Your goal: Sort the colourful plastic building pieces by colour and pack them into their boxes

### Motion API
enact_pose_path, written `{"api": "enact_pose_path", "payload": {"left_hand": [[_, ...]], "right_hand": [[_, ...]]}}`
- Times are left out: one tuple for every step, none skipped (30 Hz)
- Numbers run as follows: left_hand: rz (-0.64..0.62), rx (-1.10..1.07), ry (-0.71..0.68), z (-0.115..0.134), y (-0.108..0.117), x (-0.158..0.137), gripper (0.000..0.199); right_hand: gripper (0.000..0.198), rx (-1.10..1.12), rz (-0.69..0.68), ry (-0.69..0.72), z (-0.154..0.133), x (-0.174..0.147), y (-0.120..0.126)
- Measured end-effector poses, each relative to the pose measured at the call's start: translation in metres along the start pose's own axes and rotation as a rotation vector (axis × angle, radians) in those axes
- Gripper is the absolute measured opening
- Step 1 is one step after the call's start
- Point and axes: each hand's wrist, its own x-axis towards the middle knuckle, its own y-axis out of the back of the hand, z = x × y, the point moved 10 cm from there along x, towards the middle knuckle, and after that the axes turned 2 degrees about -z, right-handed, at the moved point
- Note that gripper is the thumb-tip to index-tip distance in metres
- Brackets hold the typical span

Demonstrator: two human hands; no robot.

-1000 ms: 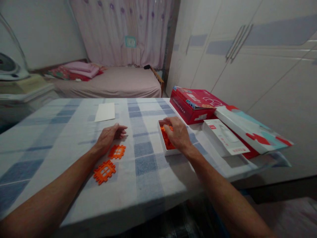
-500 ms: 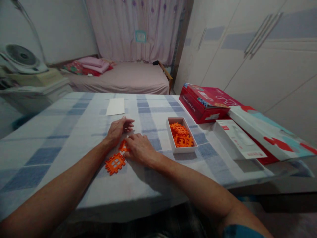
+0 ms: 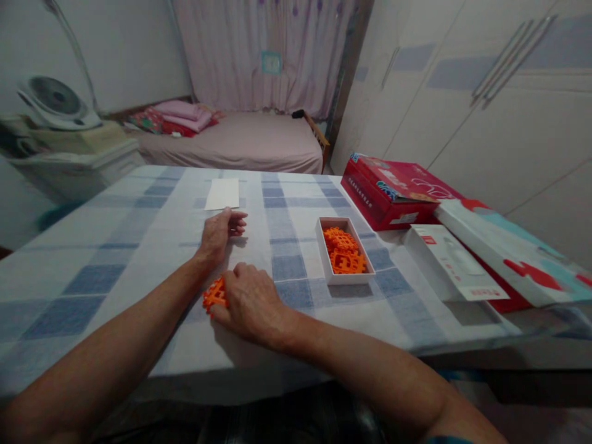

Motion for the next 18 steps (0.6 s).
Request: {"api": "enact_pose_path", "payload": {"left_hand": [[0.004,0.007,-0.003,0.0,0.002,0.001,0.048],[0.009,0.016,-0.005,0.0,0.004,0.001,0.048],[0.014,0.025,-0.004,0.0,0.005,0.002,0.048],[0.017,0.035,-0.002,-0.001,0.007,0.002,0.048],[0.017,0.044,0.004,-0.001,0.007,0.002,0.048],[0.012,0.053,0.011,-0.002,0.007,0.002,0.048],[0.006,0.06,0.019,-0.002,0.007,0.002,0.048],[0.001,0.066,0.027,-0.003,0.006,0.002,0.048],[-0.004,0.073,0.033,-0.003,0.006,0.001,0.047],[-0.006,0.078,0.038,-0.003,0.005,0.001,0.047],[-0.007,0.082,0.043,-0.003,0.005,0.0,0.046],[-0.006,0.083,0.049,-0.003,0.005,0.0,0.046],[-0.007,0.085,0.056,-0.004,0.005,0.0,0.046],[-0.01,0.087,0.062,-0.005,0.004,0.0,0.045],[-0.013,0.089,0.066,-0.006,0.004,0.0,0.045],[-0.016,0.088,0.069,-0.007,0.004,0.0,0.045],[-0.019,0.086,0.069,-0.008,0.004,0.0,0.045],[-0.023,0.084,0.068,-0.008,0.004,0.001,0.045]], "right_hand": [[0.039,-0.034,0.011,0.004,-0.005,0.0,-0.003],[0.041,-0.067,0.027,0.006,-0.009,0.001,-0.005],[0.041,-0.095,0.042,0.007,-0.012,0.002,-0.007],[0.039,-0.115,0.053,0.007,-0.014,0.003,-0.009],[0.036,-0.128,0.06,0.013,-0.016,0.004,-0.011],[0.034,-0.135,0.063,0.021,-0.018,0.005,-0.012],[0.033,-0.136,0.063,0.031,-0.019,0.006,-0.013],[0.033,-0.132,0.061,0.04,-0.02,0.007,-0.013],[0.033,-0.122,0.056,0.044,-0.019,0.006,-0.012],[0.033,-0.103,0.047,0.04,-0.017,0.005,-0.009],[0.033,-0.074,0.039,0.028,-0.013,0.002,-0.005],[0.033,-0.04,0.043,0.008,-0.006,-0.003,0.002],[0.033,-0.005,0.057,-0.014,0.003,-0.009,0.012],[0.034,0.026,0.085,-0.041,0.014,-0.017,0.024],[0.036,0.046,0.131,-0.07,0.027,-0.027,0.038],[0.038,0.05,0.192,-0.107,0.043,-0.038,0.054],[0.039,0.035,0.26,-0.147,0.059,-0.05,0.071],[0.041,0.004,0.331,-0.197,0.076,-0.062,0.087]]}}
